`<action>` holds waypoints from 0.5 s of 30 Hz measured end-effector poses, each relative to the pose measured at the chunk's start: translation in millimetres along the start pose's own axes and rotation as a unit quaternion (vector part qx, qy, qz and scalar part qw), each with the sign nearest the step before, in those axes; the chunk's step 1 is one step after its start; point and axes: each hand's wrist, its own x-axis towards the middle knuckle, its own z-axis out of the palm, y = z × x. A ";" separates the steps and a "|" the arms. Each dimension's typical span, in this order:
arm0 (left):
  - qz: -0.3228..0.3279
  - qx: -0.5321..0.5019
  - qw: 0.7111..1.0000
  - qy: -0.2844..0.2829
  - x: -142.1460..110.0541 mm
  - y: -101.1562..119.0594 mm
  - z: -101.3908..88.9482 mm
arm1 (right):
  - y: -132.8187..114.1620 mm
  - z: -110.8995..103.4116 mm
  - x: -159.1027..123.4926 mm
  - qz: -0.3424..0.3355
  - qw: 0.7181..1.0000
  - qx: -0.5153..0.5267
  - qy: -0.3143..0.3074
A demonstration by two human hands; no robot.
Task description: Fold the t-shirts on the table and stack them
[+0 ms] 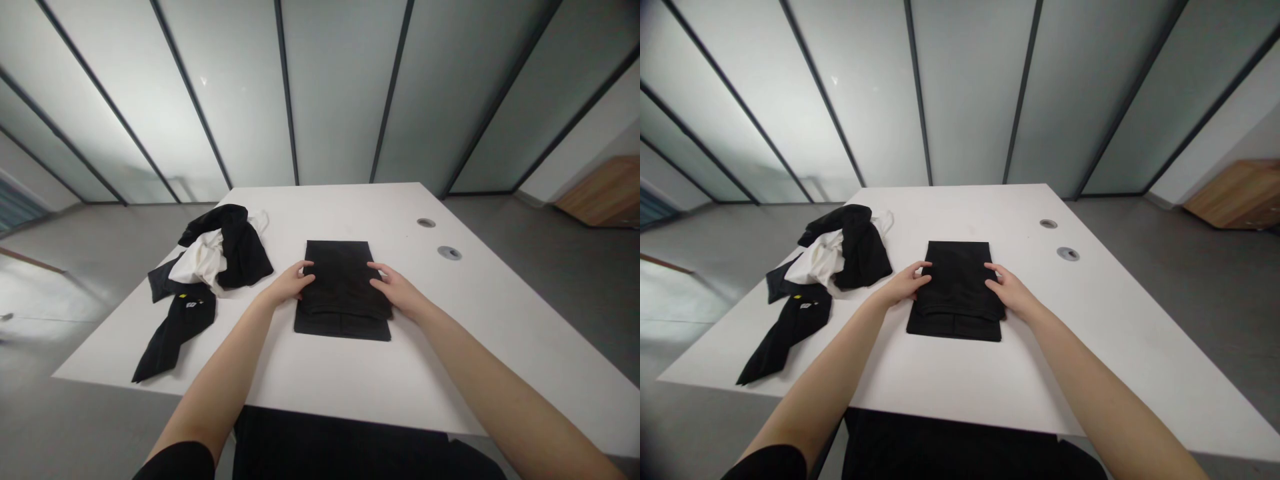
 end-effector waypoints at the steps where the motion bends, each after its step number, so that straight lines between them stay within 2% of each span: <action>1: 0.002 -0.012 1.000 0.008 0.0 0.0 2.5 | 1.7 0.9 0.8 -0.003 1.000 0.010 0.002; 4: 0.023 -0.037 0.999 0.030 1.3 0.3 9.3 | 0.8 3.7 -0.2 0.014 0.999 0.041 0.002; 7: 0.025 -0.052 0.998 0.019 1.3 2.6 9.8 | -7.3 4.5 -5.1 0.055 0.995 0.081 -0.019; 9: 0.007 -0.054 0.998 -0.024 -1.7 5.7 4.2 | -13.8 2.8 -9.5 0.094 0.988 0.112 -0.051; 11: -0.026 -0.053 0.994 -0.093 -7.1 9.4 -4.6 | -18.7 -0.3 -14.0 0.132 0.979 0.126 -0.096; 13: -0.070 -0.045 0.982 -0.168 -13.0 12.8 -13.0 | -20.9 -3.0 -17.5 0.169 0.968 0.115 -0.142; 15: -0.094 -0.027 0.973 -0.208 -16.6 14.7 -17.6 | -20.0 -3.5 -18.6 0.197 0.962 0.093 -0.167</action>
